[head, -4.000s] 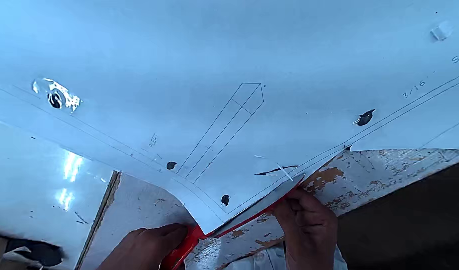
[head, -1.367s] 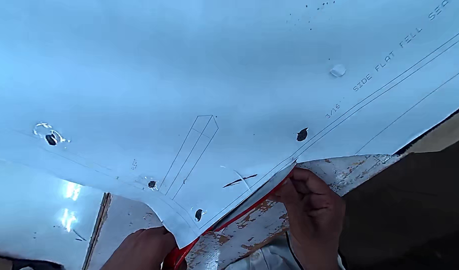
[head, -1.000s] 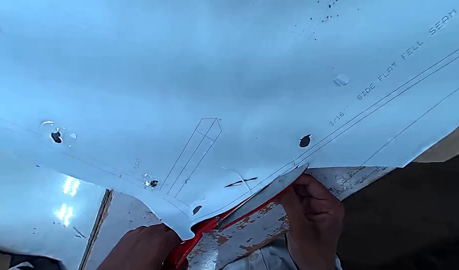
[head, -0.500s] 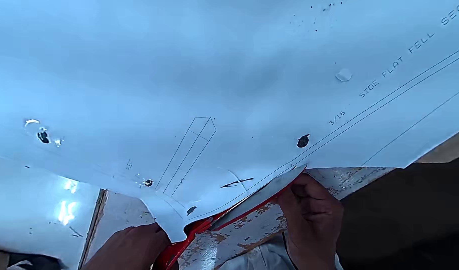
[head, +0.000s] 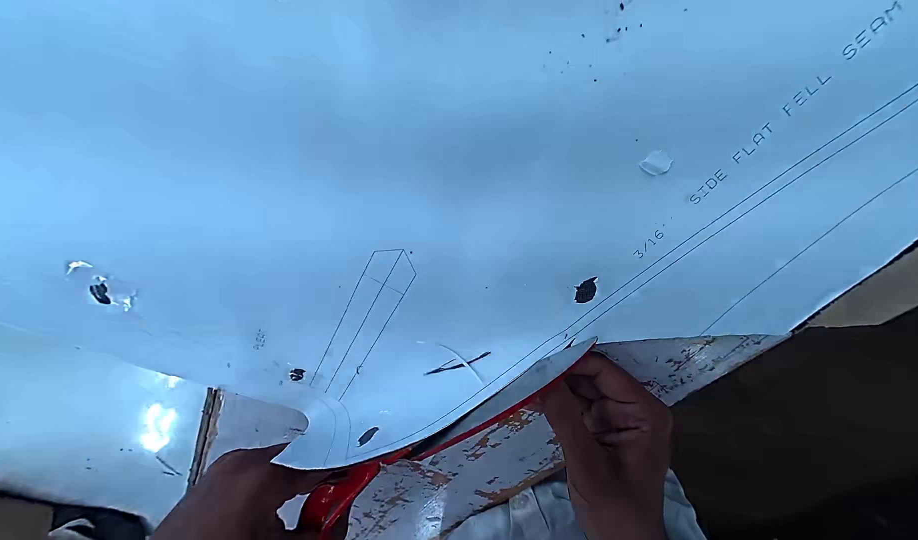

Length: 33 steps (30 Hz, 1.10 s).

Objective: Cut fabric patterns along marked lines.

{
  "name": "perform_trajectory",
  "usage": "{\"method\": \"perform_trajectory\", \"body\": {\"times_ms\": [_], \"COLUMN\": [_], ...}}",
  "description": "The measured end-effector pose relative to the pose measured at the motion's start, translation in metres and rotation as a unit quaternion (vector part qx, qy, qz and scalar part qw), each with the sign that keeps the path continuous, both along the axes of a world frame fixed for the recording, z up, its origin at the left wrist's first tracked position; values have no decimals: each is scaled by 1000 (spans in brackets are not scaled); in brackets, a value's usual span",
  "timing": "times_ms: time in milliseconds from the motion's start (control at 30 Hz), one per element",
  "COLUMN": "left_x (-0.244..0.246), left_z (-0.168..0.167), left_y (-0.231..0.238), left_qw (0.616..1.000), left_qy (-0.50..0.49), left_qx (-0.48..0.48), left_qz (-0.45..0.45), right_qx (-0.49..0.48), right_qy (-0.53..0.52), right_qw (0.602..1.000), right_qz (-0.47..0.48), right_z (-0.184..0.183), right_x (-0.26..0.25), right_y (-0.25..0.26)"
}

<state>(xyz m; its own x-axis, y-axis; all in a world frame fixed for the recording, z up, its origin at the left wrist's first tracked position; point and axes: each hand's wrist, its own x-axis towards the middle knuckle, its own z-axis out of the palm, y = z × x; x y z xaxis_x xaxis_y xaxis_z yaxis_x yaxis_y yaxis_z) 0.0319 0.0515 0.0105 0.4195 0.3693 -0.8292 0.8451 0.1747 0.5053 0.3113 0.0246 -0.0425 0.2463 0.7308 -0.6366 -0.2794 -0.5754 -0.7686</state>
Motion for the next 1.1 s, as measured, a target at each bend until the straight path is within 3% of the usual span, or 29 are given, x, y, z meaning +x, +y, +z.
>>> {"method": "perform_trajectory", "body": {"times_ms": [433,1100], "left_x": [-3,5], "left_z": [-8,-3], "left_y": [10,3], "left_qw": [998,999], "left_qy": [-25,-19], "left_qx": [-57,-49], "left_qz": [-24,-15], "right_qx": [10,-13], "right_qy": [-29,-4], "right_qw": [1000,1000], "right_qz": [-3,11], "right_z": [0,5], "right_x": [-2,8], "right_y": [-1,8]}}
